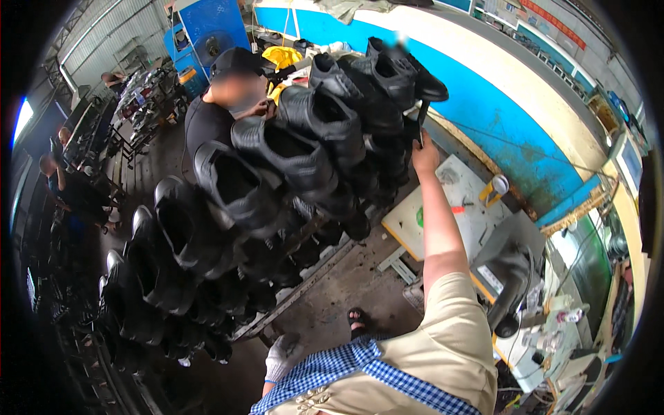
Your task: The person uses a small metal tool to scrape and clean the seams and surfaces of black shoes. They handle the shoes one at a time, picking them from a rack, performing the cleaning action, and placing them back. The task is repetitive and focuses on detailed surface maintenance.
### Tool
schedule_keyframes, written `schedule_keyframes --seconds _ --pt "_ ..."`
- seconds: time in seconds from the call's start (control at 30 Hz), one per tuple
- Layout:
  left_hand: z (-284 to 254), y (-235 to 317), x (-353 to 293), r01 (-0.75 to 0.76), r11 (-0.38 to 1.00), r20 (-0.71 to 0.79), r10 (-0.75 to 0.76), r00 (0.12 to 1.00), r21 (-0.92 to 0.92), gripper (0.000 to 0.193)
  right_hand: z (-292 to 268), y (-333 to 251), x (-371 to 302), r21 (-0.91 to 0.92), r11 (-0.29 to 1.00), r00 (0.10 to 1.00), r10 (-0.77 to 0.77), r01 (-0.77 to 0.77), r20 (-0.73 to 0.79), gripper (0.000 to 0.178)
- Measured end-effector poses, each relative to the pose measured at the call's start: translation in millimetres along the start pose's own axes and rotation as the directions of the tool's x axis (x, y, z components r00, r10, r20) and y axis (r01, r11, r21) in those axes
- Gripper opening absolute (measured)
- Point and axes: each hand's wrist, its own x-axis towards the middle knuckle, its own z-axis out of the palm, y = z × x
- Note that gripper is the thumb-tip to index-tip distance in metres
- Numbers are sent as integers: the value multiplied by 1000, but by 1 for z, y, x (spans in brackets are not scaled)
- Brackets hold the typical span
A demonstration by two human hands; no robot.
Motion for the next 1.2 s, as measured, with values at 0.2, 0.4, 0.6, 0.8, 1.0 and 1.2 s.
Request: schedule_keyframes --seconds 0.2,0.4,0.6,0.8,1.0,1.2 --pt "18 40 43 79 995 118 -71 990 -68 37 2 12 77 -376 871 916 -179 317 358 44" --pt "34 9 69 -139 990 211 127 969 39 40 -15 2 48 -291 924 894 -105 250 435 42" --pt "31 48 73 -100 986 372 145 917 -137 41 -85 16 -46 -216 974 983 -33 72 182 39" --pt "16 106 71 16 925 536 206 819 -380 52 -168 -10 -242 33 957 925 -270 289 -267 38" --pt "23 166 90 -294 436 15 579 815 -850 79 -246 -13 -372 39 738 734 -662 674 -155 39" --pt "-12 193 61 -458 339 -324 383 865 -822 74 -258 -22 -442 273 825 612 -553 494 565 25"
